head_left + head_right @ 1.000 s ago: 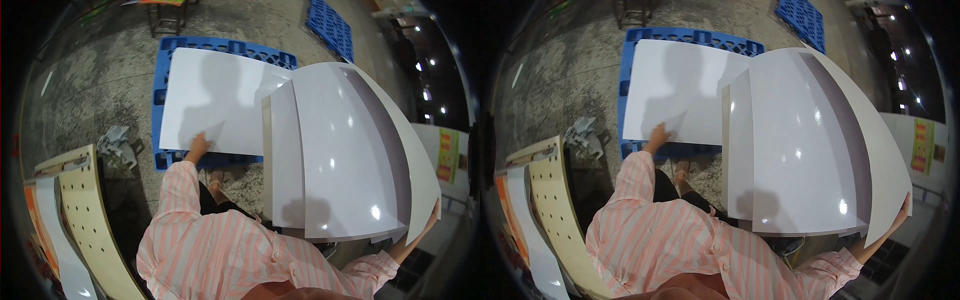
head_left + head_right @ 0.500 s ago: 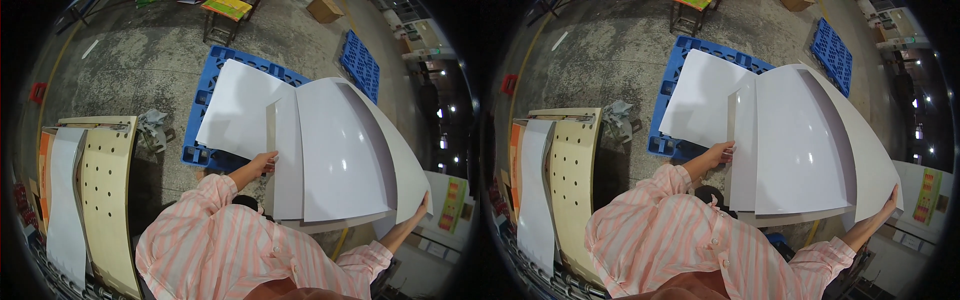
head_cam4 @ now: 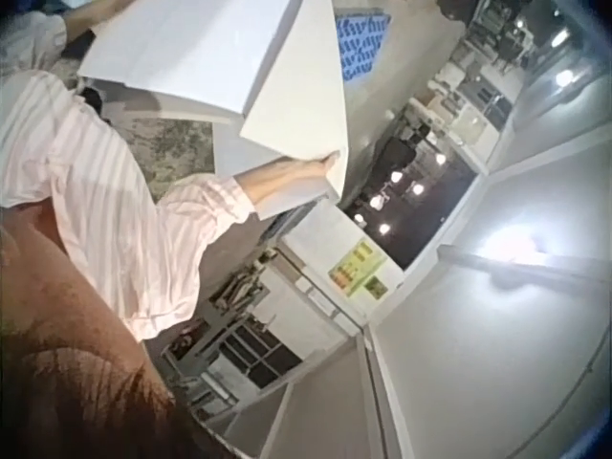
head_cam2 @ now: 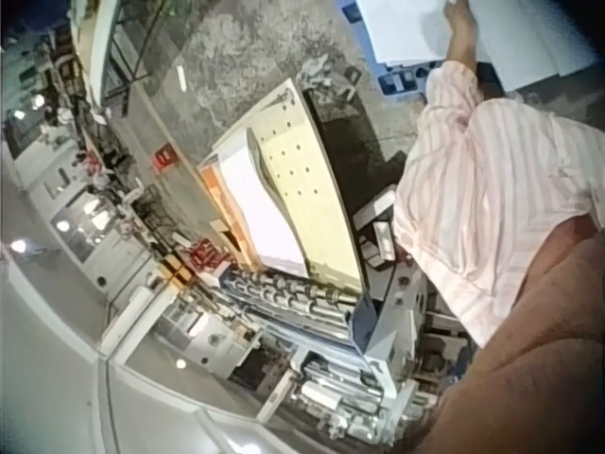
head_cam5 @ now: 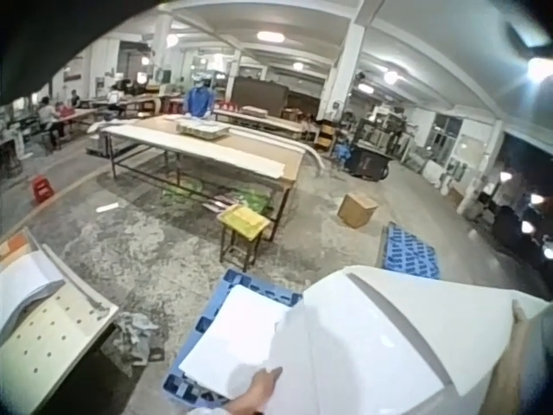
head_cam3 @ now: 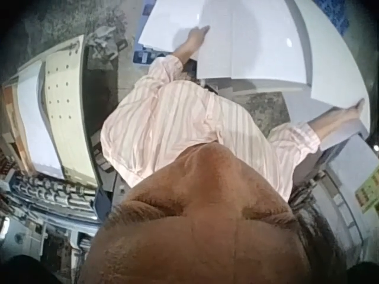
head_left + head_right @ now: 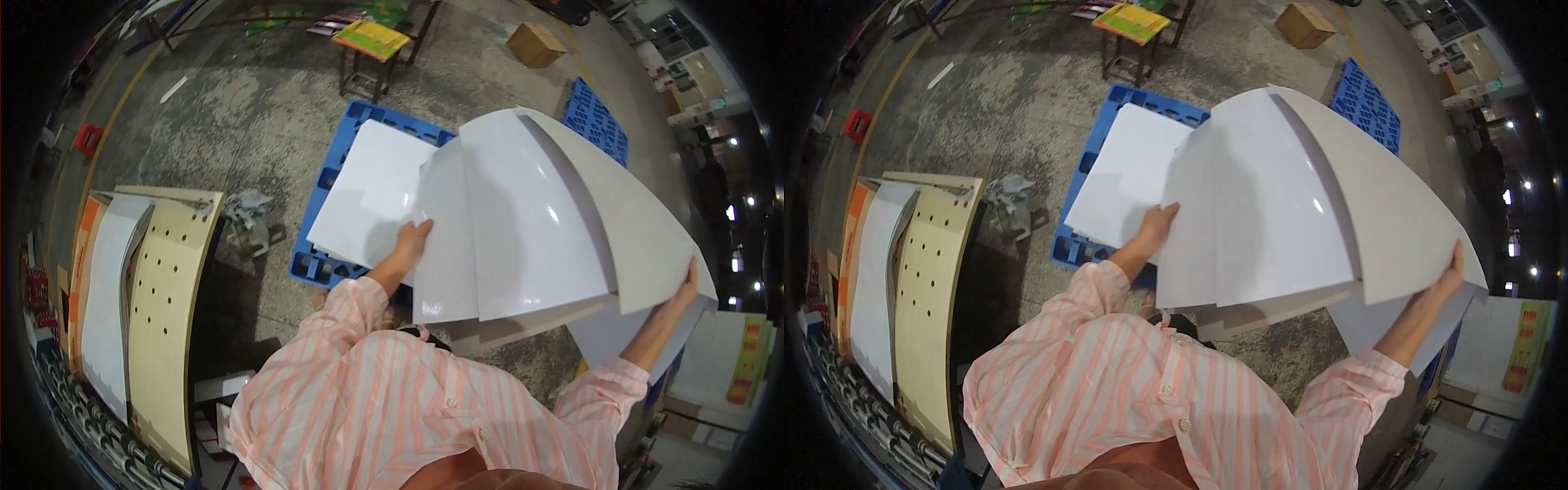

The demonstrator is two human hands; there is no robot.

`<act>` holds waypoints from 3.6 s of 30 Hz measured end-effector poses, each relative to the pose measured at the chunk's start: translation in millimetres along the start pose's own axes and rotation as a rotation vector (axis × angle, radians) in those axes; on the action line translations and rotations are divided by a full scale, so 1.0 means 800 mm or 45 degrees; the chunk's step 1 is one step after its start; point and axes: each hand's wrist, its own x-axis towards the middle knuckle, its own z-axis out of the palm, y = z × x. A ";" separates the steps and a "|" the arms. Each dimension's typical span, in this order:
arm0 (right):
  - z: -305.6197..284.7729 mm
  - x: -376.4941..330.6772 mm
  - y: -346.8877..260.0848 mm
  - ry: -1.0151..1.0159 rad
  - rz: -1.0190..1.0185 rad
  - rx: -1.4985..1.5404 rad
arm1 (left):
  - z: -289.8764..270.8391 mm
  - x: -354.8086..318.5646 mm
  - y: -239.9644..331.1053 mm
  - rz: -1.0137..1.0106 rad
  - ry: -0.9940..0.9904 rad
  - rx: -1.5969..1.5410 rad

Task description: The recorder is sorting and arranging large white paper sheets from a machine output onto a blue pallet in an industrial setting.

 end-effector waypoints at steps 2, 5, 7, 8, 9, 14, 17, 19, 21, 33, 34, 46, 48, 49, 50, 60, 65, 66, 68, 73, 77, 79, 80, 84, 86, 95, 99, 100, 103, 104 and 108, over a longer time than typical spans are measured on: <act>0.003 0.004 0.014 0.071 -0.042 0.056 | 0.007 -0.005 0.040 0.066 0.058 -0.057; 0.017 -0.020 0.063 0.191 0.007 0.121 | -0.020 -0.011 0.095 0.207 0.089 0.001; 0.011 -0.037 0.106 0.276 0.111 0.151 | -0.051 -0.011 0.117 0.389 -0.013 -0.056; -0.008 -0.047 0.139 0.323 0.159 0.159 | -0.056 -0.010 0.123 0.382 -0.015 -0.032; -0.036 -0.051 0.180 0.337 0.156 0.145 | -0.059 -0.011 0.129 0.386 0.015 0.015; -0.165 -0.055 0.391 0.491 0.419 0.187 | -0.092 0.039 0.102 0.322 0.114 0.293; -0.170 -0.031 0.432 0.474 0.553 0.253 | -0.143 0.080 0.078 0.161 0.258 0.581; -0.184 -0.026 0.452 0.452 0.628 0.231 | -0.158 0.096 0.055 0.046 0.352 0.780; -0.194 -0.032 0.477 0.537 0.586 0.076 | -0.166 0.104 0.032 0.002 0.366 0.862; -0.309 -0.188 0.617 0.890 1.007 0.252 | -0.149 0.075 -0.130 0.485 0.633 2.463; -0.299 -0.192 0.630 0.886 1.030 0.251 | -0.155 0.073 -0.145 0.741 0.553 2.516; -0.258 -0.236 0.677 0.741 1.171 0.411 | 0.010 0.084 -0.290 -0.437 0.070 0.600; -0.233 -0.249 0.656 0.666 1.639 0.282 | -0.017 0.085 -0.275 -0.359 0.135 0.513; -0.221 -0.258 0.647 0.667 1.631 -0.131 | -0.029 0.085 -0.264 -0.294 0.161 0.413; -0.213 -0.270 0.637 0.660 1.581 -0.543 | -0.035 0.085 -0.250 -0.273 0.181 0.422; -0.116 -0.283 0.569 -0.558 -0.242 -1.246 | 0.075 -0.017 -0.039 -0.156 -0.144 0.167; -0.034 -0.233 0.495 0.161 0.767 -0.294 | 0.100 -0.089 0.025 0.037 -0.665 -0.348; -0.023 -0.209 0.469 0.191 0.745 -0.058 | 0.082 -0.088 0.006 0.015 -0.660 -0.197; 0.006 -0.172 0.409 0.244 0.705 0.160 | 0.019 -0.070 -0.050 -0.004 -0.357 0.229; -0.047 -0.115 0.403 0.143 0.593 0.097 | -0.175 -0.020 -0.169 0.037 0.680 0.765; -0.214 -0.088 0.504 0.505 0.562 0.067 | -0.159 -0.015 -0.206 -0.846 0.644 0.185; -0.239 -0.099 0.545 0.607 0.556 0.046 | -0.170 -0.008 -0.231 -0.787 0.591 -0.285; -0.240 -0.109 0.563 0.638 0.626 0.086 | -0.188 -0.010 -0.240 -0.682 0.543 -0.748; -0.324 -0.106 0.580 0.745 0.600 0.043 | -0.156 0.023 -0.210 -0.313 0.383 -1.052; -0.325 -0.109 0.603 0.817 0.675 -0.031 | -0.177 0.026 -0.207 -0.287 0.321 -1.091; -0.276 -0.158 0.643 0.985 1.033 -0.923 | -0.214 0.056 -0.230 -0.354 0.634 -0.212; -0.126 -0.232 0.682 -0.705 0.317 -1.576 | -0.197 0.046 -0.234 -0.325 0.589 -0.032; -0.073 -0.246 0.681 -1.104 0.073 -1.606 | -0.189 0.043 -0.240 -0.332 0.549 -0.009; 0.005 -0.272 0.710 -1.373 -0.237 -1.891 | -0.163 0.040 -0.259 -0.385 0.380 0.113; 0.001 -0.272 0.734 -1.367 -0.235 -1.894 | -0.168 0.045 -0.268 -0.387 0.375 0.116; -0.001 -0.288 0.796 -1.226 -0.240 -1.831 | -0.228 0.056 -0.290 0.205 0.859 1.110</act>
